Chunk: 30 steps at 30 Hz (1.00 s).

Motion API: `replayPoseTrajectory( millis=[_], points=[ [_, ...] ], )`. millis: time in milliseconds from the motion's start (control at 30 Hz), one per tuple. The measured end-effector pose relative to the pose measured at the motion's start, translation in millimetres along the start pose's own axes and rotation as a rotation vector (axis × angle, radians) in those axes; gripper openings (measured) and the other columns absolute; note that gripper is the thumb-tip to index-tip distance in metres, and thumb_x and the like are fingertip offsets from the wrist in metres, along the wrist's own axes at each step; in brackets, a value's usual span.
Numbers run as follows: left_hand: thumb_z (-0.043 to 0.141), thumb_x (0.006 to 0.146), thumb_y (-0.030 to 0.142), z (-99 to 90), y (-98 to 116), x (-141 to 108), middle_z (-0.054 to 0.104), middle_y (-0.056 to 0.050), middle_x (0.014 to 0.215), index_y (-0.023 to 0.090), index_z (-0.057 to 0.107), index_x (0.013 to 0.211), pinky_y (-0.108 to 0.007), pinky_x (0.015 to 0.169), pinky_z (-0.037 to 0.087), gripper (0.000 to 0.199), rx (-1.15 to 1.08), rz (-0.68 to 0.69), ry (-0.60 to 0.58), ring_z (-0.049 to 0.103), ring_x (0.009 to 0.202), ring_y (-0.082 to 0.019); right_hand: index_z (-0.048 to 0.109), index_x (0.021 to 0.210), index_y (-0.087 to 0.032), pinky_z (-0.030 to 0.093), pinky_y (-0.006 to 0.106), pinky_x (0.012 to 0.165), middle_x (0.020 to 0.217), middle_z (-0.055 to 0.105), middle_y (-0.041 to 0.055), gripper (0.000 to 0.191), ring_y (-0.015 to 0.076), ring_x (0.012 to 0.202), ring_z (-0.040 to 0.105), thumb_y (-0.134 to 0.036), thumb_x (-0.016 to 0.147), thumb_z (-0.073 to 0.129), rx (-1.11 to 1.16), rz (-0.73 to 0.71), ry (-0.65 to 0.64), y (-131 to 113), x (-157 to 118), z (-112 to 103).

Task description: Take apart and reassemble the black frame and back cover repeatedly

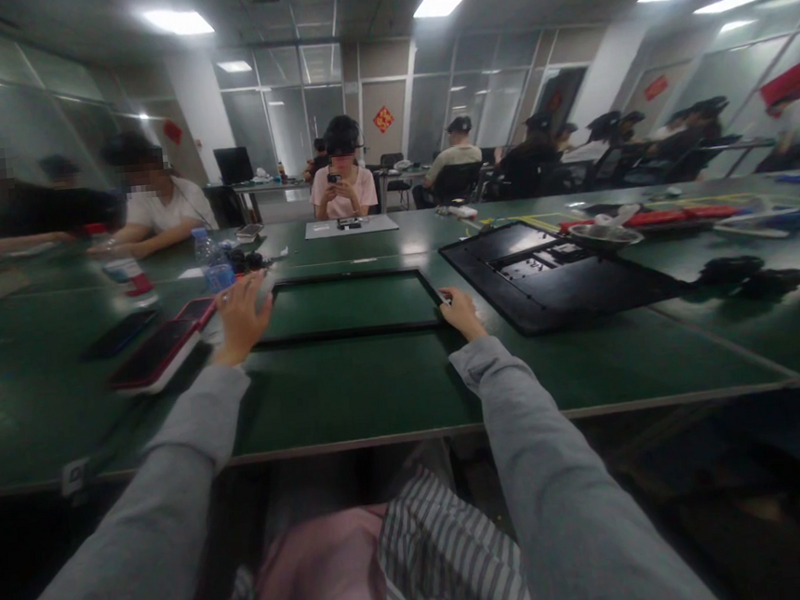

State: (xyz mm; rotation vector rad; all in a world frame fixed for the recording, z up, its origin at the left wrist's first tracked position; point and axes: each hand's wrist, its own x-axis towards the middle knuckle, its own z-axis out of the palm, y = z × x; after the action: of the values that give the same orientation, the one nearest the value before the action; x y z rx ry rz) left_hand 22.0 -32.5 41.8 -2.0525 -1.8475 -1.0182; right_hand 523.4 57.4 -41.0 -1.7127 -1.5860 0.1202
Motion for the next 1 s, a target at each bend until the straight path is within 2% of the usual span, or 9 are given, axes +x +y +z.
replayPoseTrajectory(
  millis=[67, 167, 267, 400, 467, 633, 800, 900, 1000],
  points=[
    [0.047, 0.103, 0.044, 10.9, -9, -1, 0.056, -0.012, 0.15, 0.027, 0.06, 0.145, -0.055, 0.117, 0.031, 0.047, 0.027, -0.002, -0.078, 0.044, 0.143, -0.033, 0.071, 0.122, -0.014, 0.054, 0.047, 0.102, 0.116, 0.074, 0.0147, 0.051, 0.0284, 0.111, 0.069, -0.019, 0.073, 0.056, 0.031, 0.007, 0.005, -1, -1, -1],
    [0.054, 0.1, 0.052, 26.7, -23, -3, 0.059, -0.009, 0.148, 0.029, 0.071, 0.129, -0.054, 0.115, 0.034, 0.041, 0.016, 0.042, -0.278, 0.043, 0.142, -0.031, 0.07, 0.122, -0.012, 0.054, 0.047, 0.102, 0.117, 0.074, 0.0168, 0.048, 0.0289, 0.112, 0.07, -0.019, 0.077, 0.054, 0.061, 0.032, 0.014, -3, -2, -2],
    [0.056, 0.096, 0.061, 35.2, -26, -4, 0.059, -0.008, 0.148, 0.03, 0.07, 0.132, -0.051, 0.114, 0.037, 0.05, -0.084, 0.046, -0.389, 0.043, 0.142, -0.03, 0.069, 0.123, -0.014, 0.052, 0.048, 0.106, 0.12, 0.074, 0.016, 0.046, 0.0284, 0.116, 0.069, -0.021, 0.08, 0.055, 0.083, 0.025, 0.013, -2, -2, -3],
    [0.067, 0.085, 0.069, 35.4, -22, -4, 0.061, -0.006, 0.146, 0.033, 0.071, 0.13, -0.051, 0.115, 0.036, 0.058, -0.124, 0.136, -0.539, 0.049, 0.139, -0.032, 0.067, 0.126, -0.015, 0.048, 0.05, 0.111, 0.129, 0.071, 0.015, 0.045, 0.0281, 0.124, 0.066, -0.027, 0.083, 0.059, 0.088, -0.01, -0.033, 1, -1, -2],
    [0.071, 0.082, 0.07, 34.1, -20, -5, 0.061, -0.005, 0.146, 0.033, 0.073, 0.126, -0.051, 0.115, 0.035, 0.058, -0.116, 0.146, -0.549, 0.051, 0.138, -0.032, 0.067, 0.128, -0.014, 0.047, 0.049, 0.112, 0.132, 0.07, 0.0159, 0.046, 0.0275, 0.126, 0.065, -0.028, 0.085, 0.058, 0.092, -0.018, -0.039, 2, -1, -2],
    [0.075, 0.08, 0.066, 34.7, -23, -4, 0.065, -0.004, 0.139, 0.03, 0.076, 0.11, -0.045, 0.11, 0.041, 0.047, -0.131, 0.074, -0.526, 0.056, 0.131, -0.03, 0.066, 0.131, -0.016, 0.046, 0.05, 0.113, 0.136, 0.068, 0.0149, 0.047, 0.0287, 0.129, 0.062, -0.027, 0.086, 0.056, 0.021, -0.002, -0.015, 3, -3, -10],
    [0.075, 0.078, 0.068, 39.3, -28, -2, 0.07, -0.005, 0.122, 0.025, 0.075, 0.096, -0.039, 0.098, 0.049, 0.046, -0.138, 0.049, -0.488, 0.062, 0.119, -0.028, 0.065, 0.135, -0.018, 0.037, 0.06, 0.115, 0.138, 0.065, 0.0167, 0.05, 0.0346, 0.134, 0.054, -0.027, 0.087, 0.054, -0.108, 0.086, 0.026, 0, -7, -28],
    [0.072, 0.078, 0.071, 40.4, -31, -2, 0.069, -0.006, 0.119, 0.024, 0.074, 0.096, -0.037, 0.092, 0.05, 0.05, -0.121, 0.048, -0.484, 0.063, 0.114, -0.027, 0.059, 0.143, -0.016, 0.031, 0.067, 0.115, 0.146, 0.055, 0.0208, 0.057, 0.0383, 0.142, 0.042, -0.025, 0.087, 0.053, -0.142, 0.132, 0.163, -1, -10, -44],
    [0.068, 0.08, 0.075, 39.7, -33, -3, 0.069, -0.007, 0.117, 0.023, 0.073, 0.098, -0.036, 0.089, 0.049, 0.055, -0.103, 0.042, -0.473, 0.064, 0.112, -0.027, 0.05, 0.15, -0.013, 0.022, 0.07, 0.117, 0.158, 0.038, 0.0254, 0.065, 0.0406, 0.15, 0.027, -0.021, 0.085, 0.053, -0.136, 0.239, 0.425, 7, -15, -68]
  ],
)
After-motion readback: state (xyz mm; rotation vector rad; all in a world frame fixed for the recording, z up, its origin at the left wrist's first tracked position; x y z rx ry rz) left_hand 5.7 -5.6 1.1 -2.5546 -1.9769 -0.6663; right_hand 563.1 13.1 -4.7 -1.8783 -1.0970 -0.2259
